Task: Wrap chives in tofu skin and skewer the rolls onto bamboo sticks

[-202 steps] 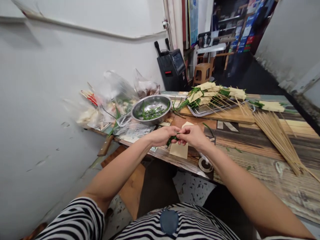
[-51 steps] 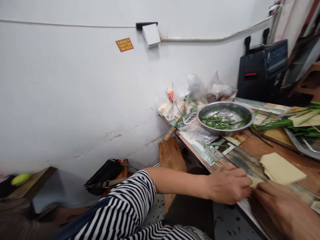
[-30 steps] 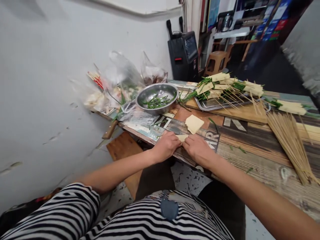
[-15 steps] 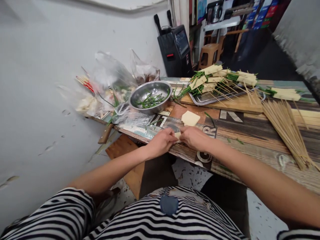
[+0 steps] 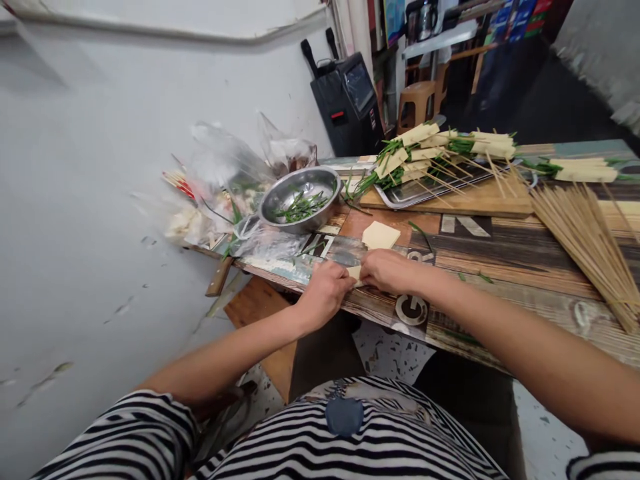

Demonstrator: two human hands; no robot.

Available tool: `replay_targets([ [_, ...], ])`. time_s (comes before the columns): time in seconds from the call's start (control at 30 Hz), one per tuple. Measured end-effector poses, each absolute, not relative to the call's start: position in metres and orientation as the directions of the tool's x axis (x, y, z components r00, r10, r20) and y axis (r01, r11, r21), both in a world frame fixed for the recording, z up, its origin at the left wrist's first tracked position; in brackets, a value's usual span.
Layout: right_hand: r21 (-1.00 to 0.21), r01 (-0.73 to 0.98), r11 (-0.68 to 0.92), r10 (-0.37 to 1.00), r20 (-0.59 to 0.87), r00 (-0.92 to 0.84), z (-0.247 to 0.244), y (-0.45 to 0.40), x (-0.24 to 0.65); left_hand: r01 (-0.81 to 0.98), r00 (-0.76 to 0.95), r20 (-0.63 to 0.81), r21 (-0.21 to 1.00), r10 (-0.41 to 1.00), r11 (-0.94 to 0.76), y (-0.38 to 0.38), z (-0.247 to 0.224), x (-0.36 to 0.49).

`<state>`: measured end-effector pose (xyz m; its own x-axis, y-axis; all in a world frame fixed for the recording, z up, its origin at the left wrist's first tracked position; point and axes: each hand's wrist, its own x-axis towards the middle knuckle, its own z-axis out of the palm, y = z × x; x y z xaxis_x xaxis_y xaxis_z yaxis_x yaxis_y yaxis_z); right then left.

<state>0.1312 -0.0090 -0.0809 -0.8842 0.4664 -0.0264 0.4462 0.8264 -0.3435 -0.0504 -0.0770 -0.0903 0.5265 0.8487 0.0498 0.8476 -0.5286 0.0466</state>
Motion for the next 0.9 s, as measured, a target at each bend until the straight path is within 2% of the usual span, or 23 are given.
replay_targets([
  [0.17, -0.351, 0.428, 0.833, 0.455, -0.008, -0.891, -0.081, -0.007, 0.131, 0.862, 0.506, 0.034, 0.017, 0.862, -0.506, -0.079, -0.092, -0.047],
  [0.3, -0.305, 0.463, 0.832, 0.466, -0.066, -0.882, -0.078, -0.008, 0.131, 0.833, 0.549, -0.020, 0.106, 0.836, -0.544, -0.067, -0.089, -0.050],
  [0.37, -0.234, 0.488, 0.841, 0.490, -0.054, -0.870, -0.079, -0.014, 0.132, 0.806, 0.581, -0.058, 0.180, 0.812, -0.564, -0.058, -0.085, -0.052],
  [0.43, -0.101, 0.483, 0.870, 0.487, 0.012, -0.873, -0.084, -0.023, 0.134, 0.788, 0.601, -0.090, 0.232, 0.794, -0.570, -0.051, -0.081, -0.054],
  [0.53, 0.100, 0.391, 0.915, 0.379, 0.121, -0.917, -0.096, -0.033, 0.138, 0.787, 0.594, -0.116, 0.292, 0.796, -0.544, -0.043, -0.076, -0.057],
  [0.6, 0.154, 0.341, 0.927, 0.320, 0.150, -0.936, -0.103, -0.035, 0.138, 0.804, 0.549, -0.136, 0.357, 0.825, -0.476, -0.040, -0.077, -0.059],
  [0.73, 0.110, 0.358, 0.927, 0.337, 0.171, -0.926, -0.108, -0.029, 0.136, 0.812, 0.352, -0.191, 0.548, 0.916, -0.198, -0.043, -0.084, -0.064],
  [0.8, 0.070, 0.389, 0.919, 0.373, 0.169, -0.912, -0.107, -0.025, 0.135, 0.788, 0.255, -0.157, 0.606, 0.954, -0.111, -0.049, -0.090, -0.065],
  [0.9, 0.028, 0.406, 0.914, 0.397, 0.157, -0.904, -0.105, -0.022, 0.134, 0.828, 0.190, 0.054, 0.527, 0.980, -0.190, -0.063, -0.098, -0.065],
])
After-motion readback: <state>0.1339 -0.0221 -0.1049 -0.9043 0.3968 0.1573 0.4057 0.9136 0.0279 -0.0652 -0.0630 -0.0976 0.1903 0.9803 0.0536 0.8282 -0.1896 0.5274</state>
